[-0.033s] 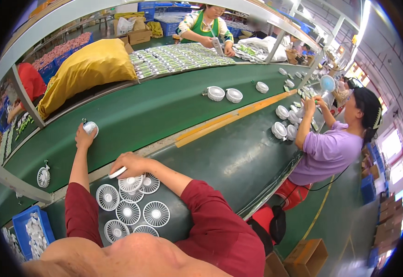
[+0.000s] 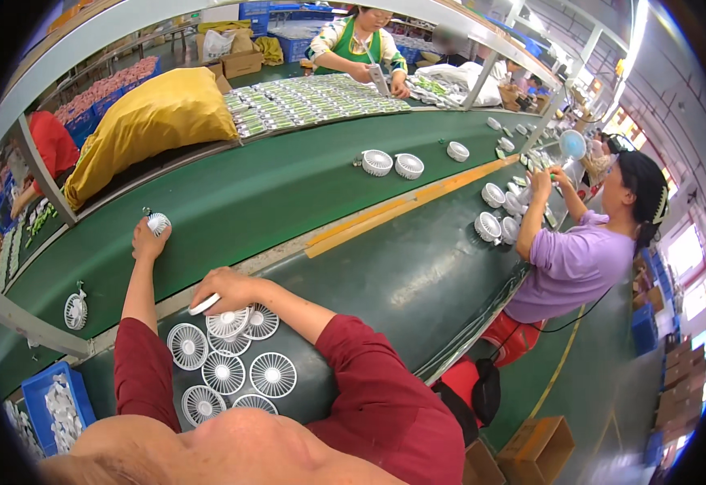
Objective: The person assembles portable electric fans by picking up fan bodies from the conveyor belt, fitting plastic front grilles onto them by hand, and placing the assembled units back onto the line.
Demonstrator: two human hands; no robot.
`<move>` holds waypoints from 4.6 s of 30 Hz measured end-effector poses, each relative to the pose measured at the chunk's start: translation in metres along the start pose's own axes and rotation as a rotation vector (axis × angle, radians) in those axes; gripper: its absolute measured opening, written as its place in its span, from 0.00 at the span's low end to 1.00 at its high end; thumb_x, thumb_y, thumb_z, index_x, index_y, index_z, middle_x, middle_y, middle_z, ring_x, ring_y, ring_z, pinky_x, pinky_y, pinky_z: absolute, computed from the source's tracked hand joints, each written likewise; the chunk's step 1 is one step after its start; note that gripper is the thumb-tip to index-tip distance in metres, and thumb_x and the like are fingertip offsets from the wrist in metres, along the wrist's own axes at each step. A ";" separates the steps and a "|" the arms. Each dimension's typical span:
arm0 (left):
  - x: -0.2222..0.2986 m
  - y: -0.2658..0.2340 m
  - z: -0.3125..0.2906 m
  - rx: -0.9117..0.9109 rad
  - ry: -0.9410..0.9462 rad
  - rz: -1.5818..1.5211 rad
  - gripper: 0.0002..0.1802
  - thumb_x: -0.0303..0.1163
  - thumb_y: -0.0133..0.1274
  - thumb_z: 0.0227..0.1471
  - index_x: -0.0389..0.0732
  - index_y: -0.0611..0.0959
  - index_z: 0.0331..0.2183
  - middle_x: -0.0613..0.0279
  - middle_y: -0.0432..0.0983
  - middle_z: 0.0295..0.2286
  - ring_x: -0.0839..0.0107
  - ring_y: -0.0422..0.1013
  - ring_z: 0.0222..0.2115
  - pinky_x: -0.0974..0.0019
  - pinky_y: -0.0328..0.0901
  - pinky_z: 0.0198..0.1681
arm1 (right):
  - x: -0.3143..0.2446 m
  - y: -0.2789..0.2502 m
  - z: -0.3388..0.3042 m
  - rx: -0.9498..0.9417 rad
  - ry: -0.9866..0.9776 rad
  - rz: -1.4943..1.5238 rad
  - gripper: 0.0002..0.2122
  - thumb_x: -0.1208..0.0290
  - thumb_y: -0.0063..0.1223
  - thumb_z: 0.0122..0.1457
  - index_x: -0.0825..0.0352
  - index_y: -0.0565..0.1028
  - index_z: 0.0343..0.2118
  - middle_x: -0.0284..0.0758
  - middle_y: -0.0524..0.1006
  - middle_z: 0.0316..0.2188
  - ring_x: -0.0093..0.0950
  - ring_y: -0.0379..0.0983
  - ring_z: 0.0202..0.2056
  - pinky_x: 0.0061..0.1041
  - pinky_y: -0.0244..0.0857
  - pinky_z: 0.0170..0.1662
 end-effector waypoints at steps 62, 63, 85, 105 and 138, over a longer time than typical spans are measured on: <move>0.048 -0.127 -0.285 0.500 0.451 -0.942 0.19 0.31 0.40 0.64 0.32 0.62 0.53 0.51 0.62 0.50 0.64 0.62 0.52 0.62 0.56 0.57 | -0.068 0.034 0.020 0.426 0.214 0.948 0.25 0.57 0.33 0.68 0.63 0.54 0.64 0.39 0.65 0.56 0.31 0.62 0.57 0.29 0.54 0.60; 0.047 -0.127 -0.282 0.467 0.427 -1.030 0.20 0.31 0.40 0.64 0.32 0.62 0.53 0.51 0.62 0.50 0.64 0.62 0.52 0.62 0.56 0.57 | -0.070 0.030 0.019 0.405 0.192 0.834 0.25 0.56 0.34 0.68 0.62 0.53 0.64 0.39 0.65 0.55 0.31 0.62 0.57 0.29 0.54 0.60; 0.066 -0.144 -0.287 0.469 0.651 -0.782 0.18 0.27 0.51 0.54 0.36 0.68 0.47 0.51 0.67 0.46 0.56 0.66 0.49 0.52 0.58 0.57 | -0.055 0.044 0.020 0.158 0.306 1.160 0.44 0.29 0.22 0.57 0.64 0.50 0.66 0.38 0.58 0.61 0.29 0.53 0.63 0.29 0.49 0.64; 0.030 -0.135 -0.249 0.337 0.354 -0.969 0.19 0.25 0.51 0.55 0.33 0.69 0.48 0.50 0.72 0.44 0.63 0.70 0.46 0.63 0.63 0.51 | -0.020 0.014 0.020 0.350 0.297 0.475 0.28 0.66 0.52 0.59 0.65 0.59 0.61 0.45 0.64 0.57 0.36 0.62 0.58 0.30 0.55 0.60; -0.149 -0.174 -0.431 0.501 0.015 -0.464 0.06 0.23 0.50 0.48 0.39 0.79 0.32 0.57 0.77 0.36 0.59 0.74 0.35 0.62 0.69 0.38 | 0.110 -0.098 -0.055 0.644 0.421 -0.190 0.32 0.56 0.61 0.54 0.78 0.68 0.53 0.53 0.72 0.50 0.46 0.71 0.49 0.39 0.63 0.54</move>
Point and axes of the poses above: each hand's wrist, its own z-axis towards the middle knuckle, its own y-axis out of the palm, x = y × z, the point moved 9 cm from there along z, towards the middle knuckle
